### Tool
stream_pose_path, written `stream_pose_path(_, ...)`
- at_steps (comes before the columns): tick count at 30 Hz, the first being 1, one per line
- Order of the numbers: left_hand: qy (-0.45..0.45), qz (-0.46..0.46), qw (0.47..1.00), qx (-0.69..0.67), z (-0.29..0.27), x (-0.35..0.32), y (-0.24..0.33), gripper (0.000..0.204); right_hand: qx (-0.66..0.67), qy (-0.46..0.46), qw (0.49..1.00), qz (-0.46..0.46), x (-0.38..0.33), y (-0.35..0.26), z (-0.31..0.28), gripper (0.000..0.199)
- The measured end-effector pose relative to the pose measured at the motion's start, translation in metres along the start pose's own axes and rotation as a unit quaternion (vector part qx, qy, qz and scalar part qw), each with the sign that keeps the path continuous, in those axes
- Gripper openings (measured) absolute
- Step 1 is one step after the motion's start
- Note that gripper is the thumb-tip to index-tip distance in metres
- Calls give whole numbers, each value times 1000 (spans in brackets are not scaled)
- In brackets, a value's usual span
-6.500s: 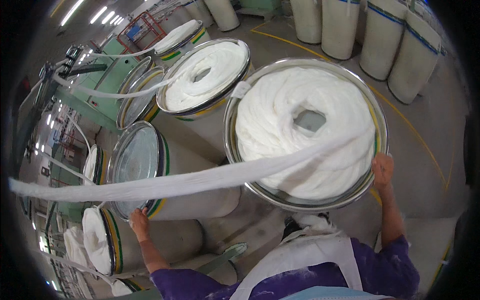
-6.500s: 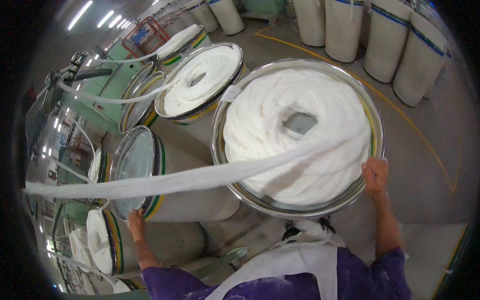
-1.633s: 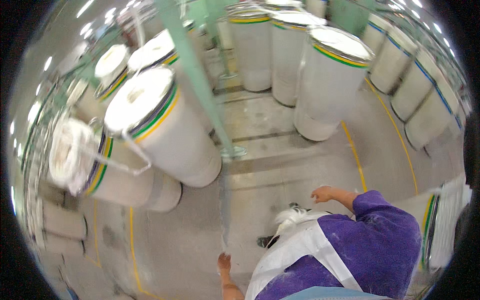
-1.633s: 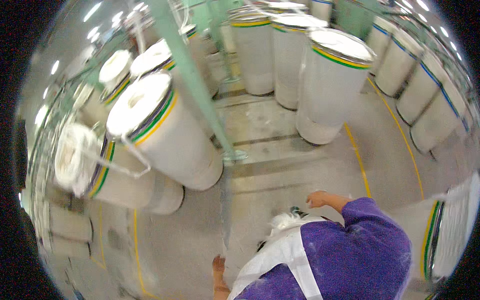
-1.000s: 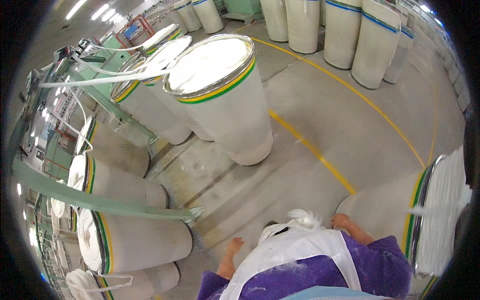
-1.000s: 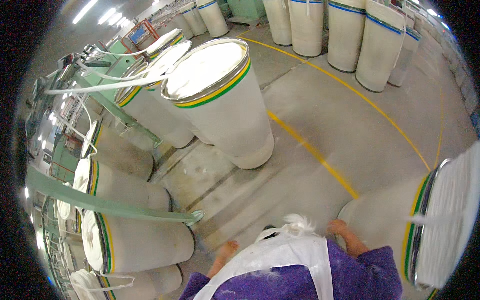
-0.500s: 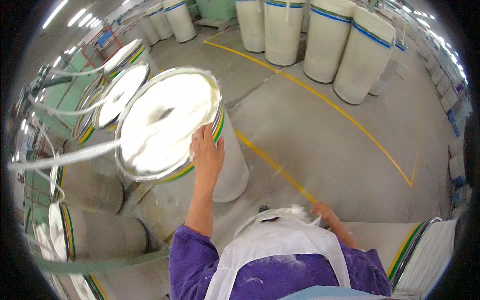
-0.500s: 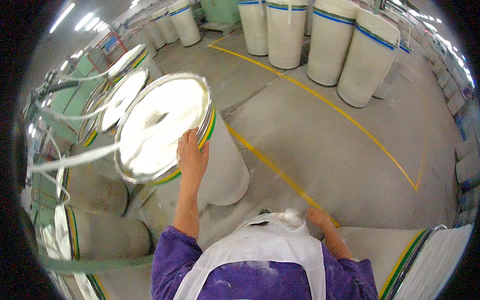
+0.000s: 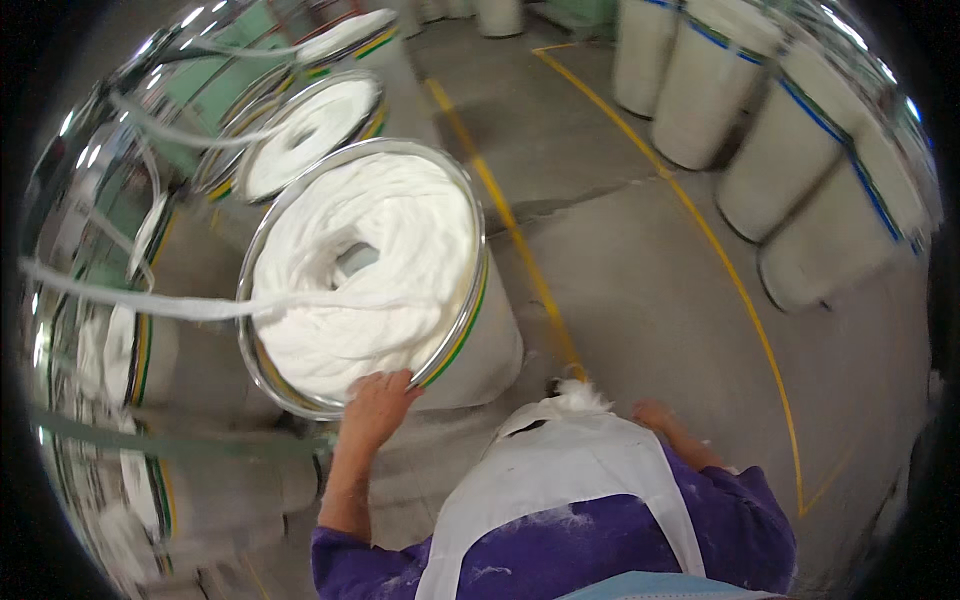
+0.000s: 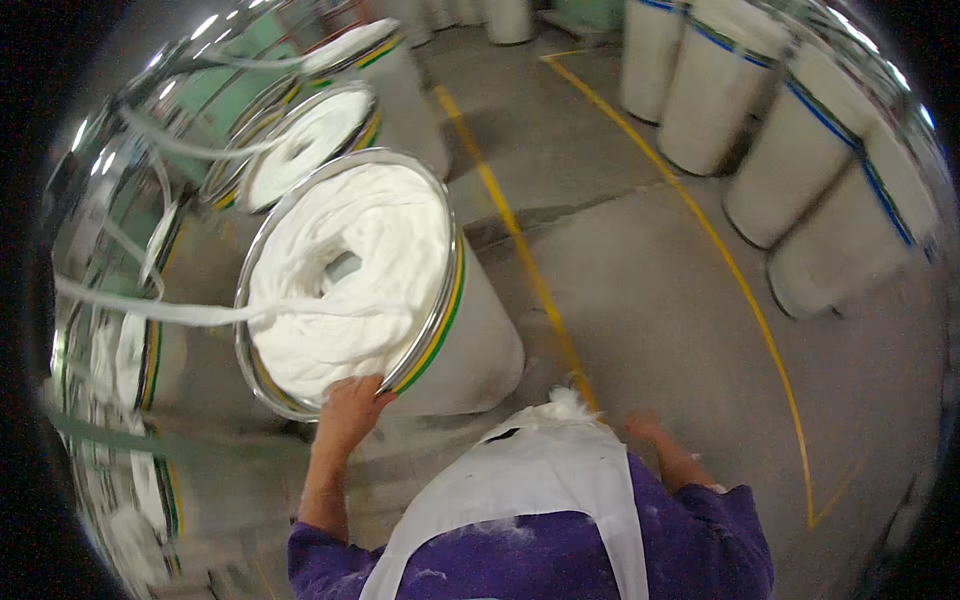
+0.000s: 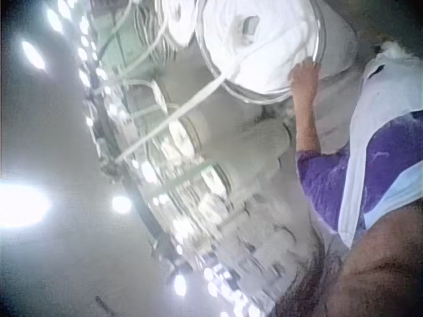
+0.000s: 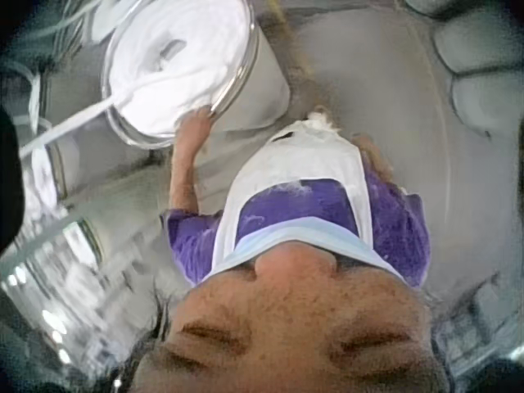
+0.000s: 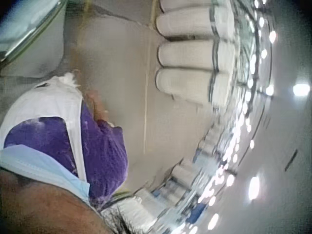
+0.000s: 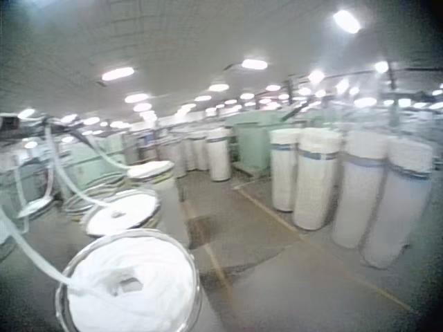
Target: The person handles white textile roving in a factory, pulling strands from large cylindrical containers and feeding them into overhead machinery. They repeatedly move between containers, adjust the roving, and place metal lids on the containers.
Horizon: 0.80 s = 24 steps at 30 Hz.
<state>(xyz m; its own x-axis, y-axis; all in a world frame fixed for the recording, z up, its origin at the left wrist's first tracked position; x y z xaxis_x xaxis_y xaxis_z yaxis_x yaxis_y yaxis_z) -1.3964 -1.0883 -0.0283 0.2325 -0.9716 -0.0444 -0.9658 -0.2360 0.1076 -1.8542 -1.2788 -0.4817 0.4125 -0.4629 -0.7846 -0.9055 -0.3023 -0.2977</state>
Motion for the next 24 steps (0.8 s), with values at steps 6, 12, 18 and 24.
stream_pose_path(6, 11, -268, 957, 115, 2, -93, -69, 10, 11, 112, 990, -80, 93, -48, -196, 35)
stream_pose_path(12, 104, -443, 884, 104, 2, -186, -90, 20, -13, 44, 990, -133, 123, -137, -251, 36)
stream_pose_path(18, 486, -564, 576, -337, 60, -224, -45, 56, -169, -53, 953, -247, 156, -213, -224, 38)
stream_pose_path(24, 509, -494, 599, -372, 68, -141, -105, 41, -203, -50, 933, -293, 198, -286, -239, 36)
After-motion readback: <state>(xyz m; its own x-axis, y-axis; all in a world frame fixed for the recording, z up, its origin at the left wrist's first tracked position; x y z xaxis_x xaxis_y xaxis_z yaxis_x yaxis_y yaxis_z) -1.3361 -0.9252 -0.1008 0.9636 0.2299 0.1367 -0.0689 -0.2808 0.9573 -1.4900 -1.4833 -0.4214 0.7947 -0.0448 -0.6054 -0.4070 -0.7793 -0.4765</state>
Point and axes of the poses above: each hand's wrist, its own x-axis towards the middle knuckle, its own z-axis out of the palm, y = z × x, the point moved 8 cm from there along x, towards the middle knuckle, and after that the axes turned 6 degrees about -y, right-handed, at the moved point
